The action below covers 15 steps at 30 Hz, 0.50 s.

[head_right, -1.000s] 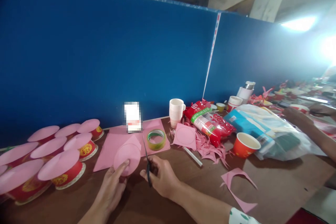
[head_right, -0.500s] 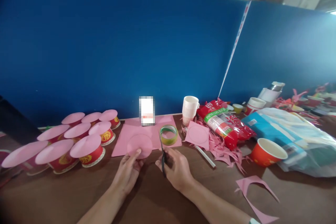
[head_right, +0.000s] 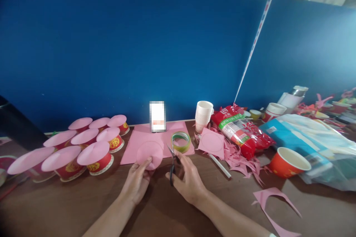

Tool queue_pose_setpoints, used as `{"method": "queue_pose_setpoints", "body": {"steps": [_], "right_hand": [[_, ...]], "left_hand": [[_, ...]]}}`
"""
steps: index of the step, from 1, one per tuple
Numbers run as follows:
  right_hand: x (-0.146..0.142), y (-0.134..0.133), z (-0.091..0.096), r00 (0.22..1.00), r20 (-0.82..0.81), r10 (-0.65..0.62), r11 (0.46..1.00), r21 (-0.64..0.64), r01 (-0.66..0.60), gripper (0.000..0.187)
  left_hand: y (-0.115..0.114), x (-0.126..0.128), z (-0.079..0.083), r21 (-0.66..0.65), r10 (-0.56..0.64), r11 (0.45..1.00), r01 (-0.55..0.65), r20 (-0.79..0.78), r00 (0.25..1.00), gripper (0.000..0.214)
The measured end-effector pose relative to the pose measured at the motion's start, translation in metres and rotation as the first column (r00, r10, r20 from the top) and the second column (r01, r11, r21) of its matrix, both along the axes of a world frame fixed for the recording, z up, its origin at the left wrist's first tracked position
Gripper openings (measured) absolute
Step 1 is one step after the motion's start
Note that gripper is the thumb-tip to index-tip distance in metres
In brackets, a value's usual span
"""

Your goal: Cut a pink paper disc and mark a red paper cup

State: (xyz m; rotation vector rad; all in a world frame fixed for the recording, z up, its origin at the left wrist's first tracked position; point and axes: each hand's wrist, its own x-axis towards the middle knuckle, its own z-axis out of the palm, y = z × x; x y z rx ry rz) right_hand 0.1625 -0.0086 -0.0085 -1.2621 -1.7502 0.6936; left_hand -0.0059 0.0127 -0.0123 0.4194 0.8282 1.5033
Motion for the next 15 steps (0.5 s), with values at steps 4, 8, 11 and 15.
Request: {"method": "queue_pose_setpoints", "body": {"steps": [4, 8, 11, 15], "right_hand": [[0.0, 0.0, -0.0023, 0.999, -0.033, 0.019, 1.0, 0.007, -0.019, 0.053], [-0.0029, 0.0006, 0.0005, 0.994, -0.098, 0.055, 0.997, -0.054, -0.061, 0.041], [-0.0049, 0.0026, 0.0015, 0.981, -0.176, 0.077, 0.989, -0.108, -0.097, 0.024], [-0.0053, 0.0055, -0.0013, 0.958, -0.263, 0.111, 0.976, -0.152, -0.154, 0.013]], "left_hand": [[-0.0004, 0.0, 0.0012, -0.004, -0.001, 1.0, 0.001, 0.019, 1.0, 0.016], [-0.0015, 0.0001, 0.0022, -0.011, 0.003, 1.0, -0.003, 0.024, 1.0, 0.016], [-0.0011, 0.0006, 0.0021, -0.032, 0.025, 0.999, -0.024, 0.015, 1.0, 0.02], [-0.0001, 0.0014, 0.0024, -0.027, 0.026, 0.999, -0.026, 0.003, 1.0, 0.019]]}}
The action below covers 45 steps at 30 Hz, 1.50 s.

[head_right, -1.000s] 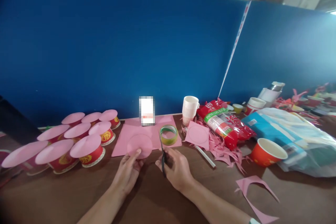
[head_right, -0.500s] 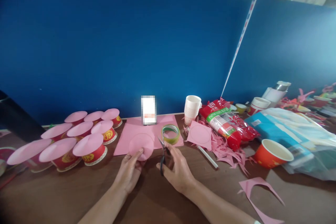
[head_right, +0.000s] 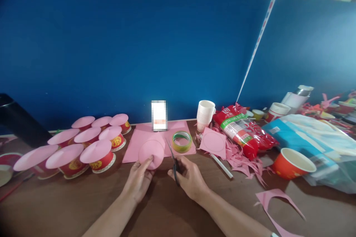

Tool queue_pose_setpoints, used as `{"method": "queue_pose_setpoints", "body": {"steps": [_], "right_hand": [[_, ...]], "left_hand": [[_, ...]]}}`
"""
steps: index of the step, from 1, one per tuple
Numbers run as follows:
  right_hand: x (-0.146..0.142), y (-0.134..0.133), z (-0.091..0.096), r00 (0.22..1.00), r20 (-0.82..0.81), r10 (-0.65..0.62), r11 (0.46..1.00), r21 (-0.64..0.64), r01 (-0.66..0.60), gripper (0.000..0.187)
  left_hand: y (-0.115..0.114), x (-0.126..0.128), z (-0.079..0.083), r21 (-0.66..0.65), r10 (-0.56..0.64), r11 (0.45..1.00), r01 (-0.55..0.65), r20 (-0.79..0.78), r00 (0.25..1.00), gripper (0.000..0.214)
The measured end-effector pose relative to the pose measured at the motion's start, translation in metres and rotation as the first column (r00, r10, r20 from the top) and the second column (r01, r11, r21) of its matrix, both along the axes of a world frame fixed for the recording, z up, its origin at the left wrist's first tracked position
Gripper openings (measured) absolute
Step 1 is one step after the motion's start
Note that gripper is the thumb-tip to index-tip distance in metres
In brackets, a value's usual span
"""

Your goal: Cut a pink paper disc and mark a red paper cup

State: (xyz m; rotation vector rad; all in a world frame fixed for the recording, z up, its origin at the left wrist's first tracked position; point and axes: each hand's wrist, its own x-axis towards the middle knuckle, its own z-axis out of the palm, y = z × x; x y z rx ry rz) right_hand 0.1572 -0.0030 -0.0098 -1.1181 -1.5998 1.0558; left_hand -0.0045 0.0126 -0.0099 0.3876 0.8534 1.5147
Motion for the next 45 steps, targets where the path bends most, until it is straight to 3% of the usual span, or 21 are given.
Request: {"method": "queue_pose_setpoints", "body": {"steps": [7, 14, 25, 38, 45], "right_hand": [[0.0012, 0.0013, -0.0058, 1.0, -0.006, 0.006, 1.0, -0.03, -0.006, 0.031], [0.0008, -0.0002, -0.0052, 1.0, 0.029, 0.007, 1.0, -0.025, -0.007, 0.036], [0.0011, -0.0021, -0.0039, 0.998, 0.015, 0.063, 0.997, -0.045, -0.062, 0.034], [0.0008, -0.0024, -0.0032, 0.989, 0.116, 0.087, 0.996, -0.034, -0.083, 0.033], [0.0009, -0.0019, -0.0049, 0.99, 0.113, 0.084, 0.995, -0.058, -0.078, 0.032]], "left_hand": [[-0.0015, -0.0002, 0.0012, 0.003, 0.008, 1.0, -0.008, 0.006, 1.0, 0.029], [-0.001, -0.0004, 0.0036, -0.058, 0.041, 0.998, -0.039, 0.026, 0.999, 0.022], [-0.0013, -0.0026, 0.0039, -0.025, 0.01, 1.0, -0.009, 0.034, 0.999, 0.021], [-0.0008, -0.002, 0.0066, -0.062, 0.08, 0.995, -0.074, 0.107, 0.991, 0.018], [-0.0029, -0.0028, 0.0077, -0.066, 0.025, 0.998, -0.02, 0.086, 0.996, 0.023]]}}
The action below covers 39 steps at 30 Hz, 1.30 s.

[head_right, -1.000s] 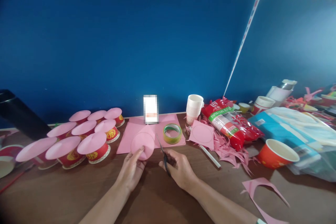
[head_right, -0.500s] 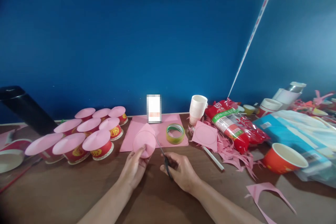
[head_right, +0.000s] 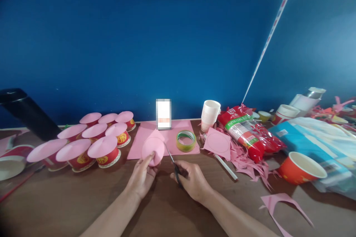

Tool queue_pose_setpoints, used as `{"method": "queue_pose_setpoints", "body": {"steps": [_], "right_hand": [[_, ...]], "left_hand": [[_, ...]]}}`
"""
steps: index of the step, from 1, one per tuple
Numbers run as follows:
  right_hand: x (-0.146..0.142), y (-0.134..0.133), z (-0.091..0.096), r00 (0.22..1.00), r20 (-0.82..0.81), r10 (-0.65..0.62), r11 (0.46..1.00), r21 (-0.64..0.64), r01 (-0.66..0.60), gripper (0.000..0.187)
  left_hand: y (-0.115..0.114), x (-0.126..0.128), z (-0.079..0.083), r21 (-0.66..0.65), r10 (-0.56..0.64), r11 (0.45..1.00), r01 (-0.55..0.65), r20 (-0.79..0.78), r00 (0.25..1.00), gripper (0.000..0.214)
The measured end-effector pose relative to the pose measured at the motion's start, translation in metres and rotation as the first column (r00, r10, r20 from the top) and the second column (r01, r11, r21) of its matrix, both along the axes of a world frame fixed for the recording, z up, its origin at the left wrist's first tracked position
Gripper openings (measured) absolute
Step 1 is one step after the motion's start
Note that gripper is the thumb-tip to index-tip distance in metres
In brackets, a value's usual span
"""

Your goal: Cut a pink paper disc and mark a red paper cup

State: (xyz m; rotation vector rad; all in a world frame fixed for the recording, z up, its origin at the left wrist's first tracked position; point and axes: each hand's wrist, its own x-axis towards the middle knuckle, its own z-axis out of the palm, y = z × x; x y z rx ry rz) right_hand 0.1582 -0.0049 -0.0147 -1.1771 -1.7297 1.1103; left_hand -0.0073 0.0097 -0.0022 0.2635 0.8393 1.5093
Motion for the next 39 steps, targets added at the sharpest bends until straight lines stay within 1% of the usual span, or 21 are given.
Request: {"method": "queue_pose_setpoints", "body": {"steps": [7, 14, 22, 26, 30, 33, 37, 39], "right_hand": [[-0.0007, -0.0004, 0.0017, 1.0, -0.003, -0.005, 1.0, -0.001, 0.005, 0.036], [-0.0011, 0.0006, -0.0019, 0.999, 0.017, -0.033, 0.999, 0.018, 0.033, 0.037], [-0.0008, 0.001, -0.0021, 0.997, 0.046, -0.054, 0.998, 0.043, 0.052, 0.034], [-0.0001, 0.0006, -0.0003, 0.998, 0.05, -0.046, 0.998, 0.055, 0.043, 0.032], [0.0006, 0.0003, 0.0003, 1.0, 0.018, -0.02, 1.0, 0.024, 0.02, 0.033], [0.0012, 0.0005, 0.0019, 1.0, -0.028, 0.005, 1.0, -0.007, -0.006, 0.032], [0.0026, 0.0006, 0.0047, 0.995, -0.08, 0.059, 0.996, -0.06, -0.064, 0.035], [0.0031, 0.0003, 0.0052, 0.994, -0.085, 0.068, 0.994, -0.075, -0.074, 0.036]], "left_hand": [[0.0013, -0.0026, -0.0022, -0.011, -0.001, 1.0, 0.001, -0.001, 1.0, 0.018], [0.0028, -0.0064, -0.0021, -0.049, -0.055, 0.997, 0.057, 0.052, 0.997, 0.014], [0.0023, -0.0073, -0.004, -0.052, -0.085, 0.995, 0.085, 0.019, 0.996, 0.015], [0.0023, -0.0069, -0.0034, -0.055, -0.047, 0.997, 0.048, 0.027, 0.999, 0.017], [0.0021, -0.0049, -0.0023, -0.025, -0.024, 0.999, 0.025, 0.028, 0.999, 0.017], [0.0016, -0.0026, -0.0023, -0.006, -0.008, 1.0, 0.008, -0.024, 1.0, 0.017], [0.001, 0.0002, -0.0046, -0.02, 0.072, 0.997, -0.074, -0.12, 0.99, 0.025], [0.0007, 0.0008, -0.0056, 0.006, 0.076, 0.997, -0.076, -0.15, 0.986, 0.026]]}}
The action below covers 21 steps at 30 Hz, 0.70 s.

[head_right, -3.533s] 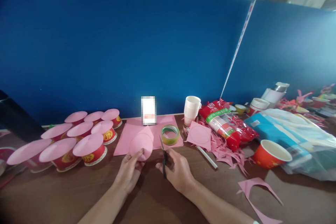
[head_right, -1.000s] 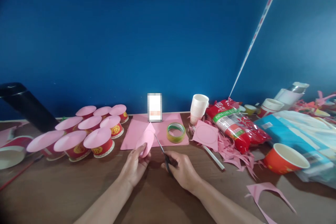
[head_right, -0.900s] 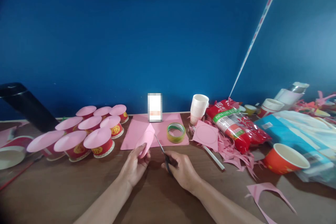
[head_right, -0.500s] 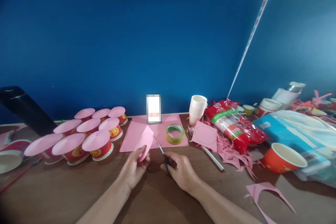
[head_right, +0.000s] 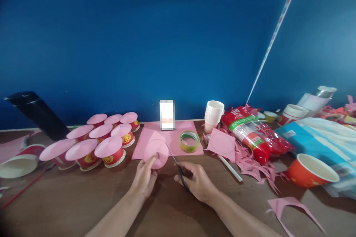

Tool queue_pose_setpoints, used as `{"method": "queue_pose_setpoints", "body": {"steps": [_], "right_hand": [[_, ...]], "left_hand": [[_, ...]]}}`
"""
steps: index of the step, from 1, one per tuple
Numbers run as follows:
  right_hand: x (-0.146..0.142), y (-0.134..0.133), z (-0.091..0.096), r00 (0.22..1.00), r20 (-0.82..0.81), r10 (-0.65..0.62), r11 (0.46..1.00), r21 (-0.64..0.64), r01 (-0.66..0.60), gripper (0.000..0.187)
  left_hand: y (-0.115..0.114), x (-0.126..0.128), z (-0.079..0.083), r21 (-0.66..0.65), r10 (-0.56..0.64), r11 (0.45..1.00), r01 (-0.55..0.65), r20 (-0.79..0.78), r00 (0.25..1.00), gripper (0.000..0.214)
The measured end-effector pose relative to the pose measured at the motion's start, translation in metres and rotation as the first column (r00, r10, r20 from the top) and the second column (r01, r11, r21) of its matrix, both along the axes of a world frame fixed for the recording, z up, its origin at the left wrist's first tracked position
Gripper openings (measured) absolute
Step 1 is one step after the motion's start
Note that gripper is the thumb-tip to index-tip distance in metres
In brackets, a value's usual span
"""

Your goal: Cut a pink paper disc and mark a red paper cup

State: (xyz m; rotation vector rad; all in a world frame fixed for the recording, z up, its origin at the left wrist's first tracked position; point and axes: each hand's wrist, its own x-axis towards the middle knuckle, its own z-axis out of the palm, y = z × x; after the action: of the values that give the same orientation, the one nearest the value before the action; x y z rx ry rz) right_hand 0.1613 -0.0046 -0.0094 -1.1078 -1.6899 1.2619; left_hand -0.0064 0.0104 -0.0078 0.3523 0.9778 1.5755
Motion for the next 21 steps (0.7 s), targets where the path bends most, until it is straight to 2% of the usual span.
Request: {"method": "queue_pose_setpoints", "body": {"steps": [3, 7, 9, 12, 16, 21], "right_hand": [[0.0, 0.0, -0.001, 1.0, -0.004, 0.005, 1.0, -0.006, -0.005, 0.036], [-0.001, 0.002, -0.005, 1.0, -0.024, -0.018, 1.0, 0.006, 0.018, 0.034], [-0.002, 0.004, -0.005, 0.997, -0.05, -0.066, 0.998, 0.014, 0.067, 0.034], [-0.003, 0.009, -0.005, 0.967, -0.158, -0.198, 0.979, 0.025, 0.204, 0.038], [-0.001, 0.014, -0.004, 0.884, -0.335, -0.326, 0.941, -0.023, 0.338, 0.046], [0.001, 0.013, 0.0, 0.844, -0.414, -0.342, 0.927, 0.001, 0.376, 0.048]], "left_hand": [[0.0, 0.0, 0.0, 0.061, -0.035, 0.997, 0.036, -0.016, 0.999, 0.029], [0.0, -0.001, 0.0, 0.068, -0.079, 0.994, 0.082, -0.046, 0.996, 0.035], [0.0, -0.002, -0.001, 0.064, -0.107, 0.992, 0.11, -0.045, 0.993, 0.037], [-0.003, -0.003, 0.001, 0.041, -0.182, 0.982, 0.184, -0.047, 0.982, 0.043], [-0.008, -0.002, 0.005, 0.044, -0.374, 0.924, 0.379, -0.099, 0.922, 0.054], [-0.012, 0.0, 0.009, 0.044, -0.453, 0.883, 0.468, -0.186, 0.872, 0.064]]}}
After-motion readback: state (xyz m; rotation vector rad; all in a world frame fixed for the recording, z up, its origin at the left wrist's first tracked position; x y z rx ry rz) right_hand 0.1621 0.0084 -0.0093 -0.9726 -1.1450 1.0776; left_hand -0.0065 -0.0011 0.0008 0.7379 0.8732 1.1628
